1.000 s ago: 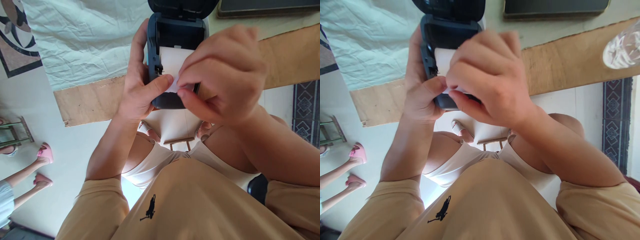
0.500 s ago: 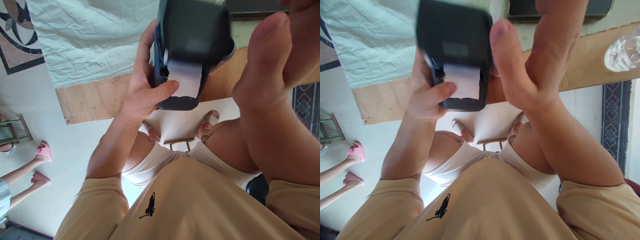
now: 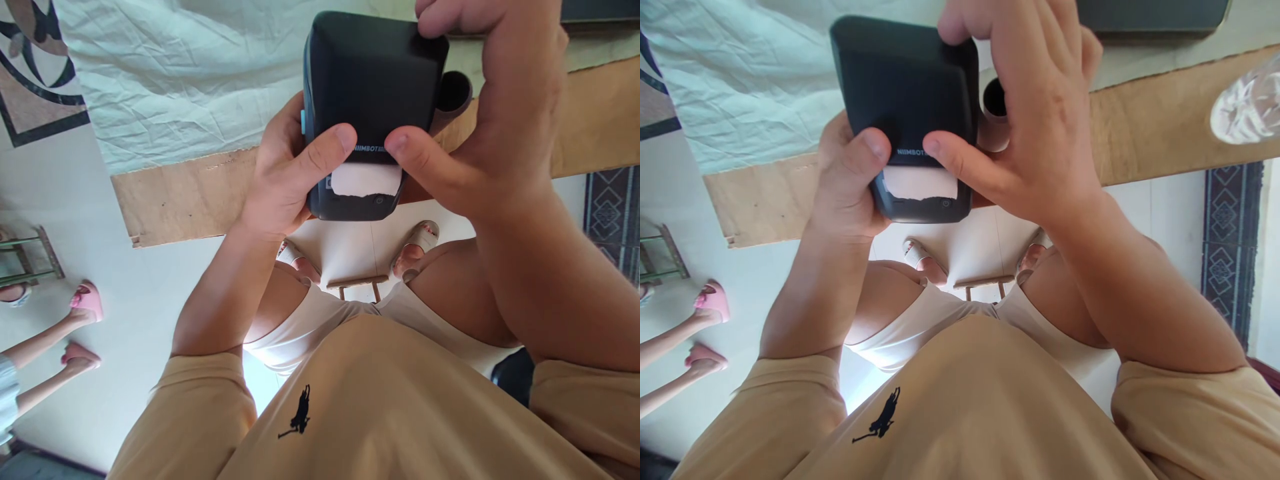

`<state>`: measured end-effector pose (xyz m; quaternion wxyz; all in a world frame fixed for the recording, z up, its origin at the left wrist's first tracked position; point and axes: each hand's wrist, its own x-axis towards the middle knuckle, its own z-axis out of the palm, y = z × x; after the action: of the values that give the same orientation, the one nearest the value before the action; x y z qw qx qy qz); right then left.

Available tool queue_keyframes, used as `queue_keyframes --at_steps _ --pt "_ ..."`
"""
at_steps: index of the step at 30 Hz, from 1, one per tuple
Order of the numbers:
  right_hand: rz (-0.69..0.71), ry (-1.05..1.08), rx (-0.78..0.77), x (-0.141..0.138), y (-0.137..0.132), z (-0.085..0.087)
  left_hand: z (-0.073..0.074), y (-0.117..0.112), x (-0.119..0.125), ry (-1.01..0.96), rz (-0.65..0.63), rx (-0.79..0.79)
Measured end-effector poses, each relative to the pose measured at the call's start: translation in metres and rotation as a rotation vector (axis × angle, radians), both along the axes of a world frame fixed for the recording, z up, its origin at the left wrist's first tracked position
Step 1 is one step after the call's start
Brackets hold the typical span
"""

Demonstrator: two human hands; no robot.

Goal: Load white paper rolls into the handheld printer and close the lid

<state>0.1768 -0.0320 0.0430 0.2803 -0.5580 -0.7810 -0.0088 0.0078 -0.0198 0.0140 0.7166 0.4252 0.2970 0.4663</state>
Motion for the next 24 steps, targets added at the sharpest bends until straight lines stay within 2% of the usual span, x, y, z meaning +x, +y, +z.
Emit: queue_keyframes --at_steps 4,9,13,18,24 --pt "0.01 0.011 -0.043 -0.003 -0.002 0.005 0.0 0.002 -0.001 -0.027 -0.025 0.086" --pt "-0.037 -0.035 -0.149 -0.008 -0.009 0.013 -0.001 0.002 -0.001 0.01 -0.006 0.088" --pt "-0.027 -0.045 -0.157 -0.01 -0.011 0.013 -0.004 0.002 -0.003 0.039 -0.023 0.079" --pt "-0.057 -0.054 -0.142 -0.009 -0.012 0.008 -0.004 0.003 -0.001 -0.133 -0.058 0.109" --pt "-0.027 -0.035 -0.129 -0.004 -0.008 0.003 0.009 0.002 0.002 -0.197 -0.103 -0.06"
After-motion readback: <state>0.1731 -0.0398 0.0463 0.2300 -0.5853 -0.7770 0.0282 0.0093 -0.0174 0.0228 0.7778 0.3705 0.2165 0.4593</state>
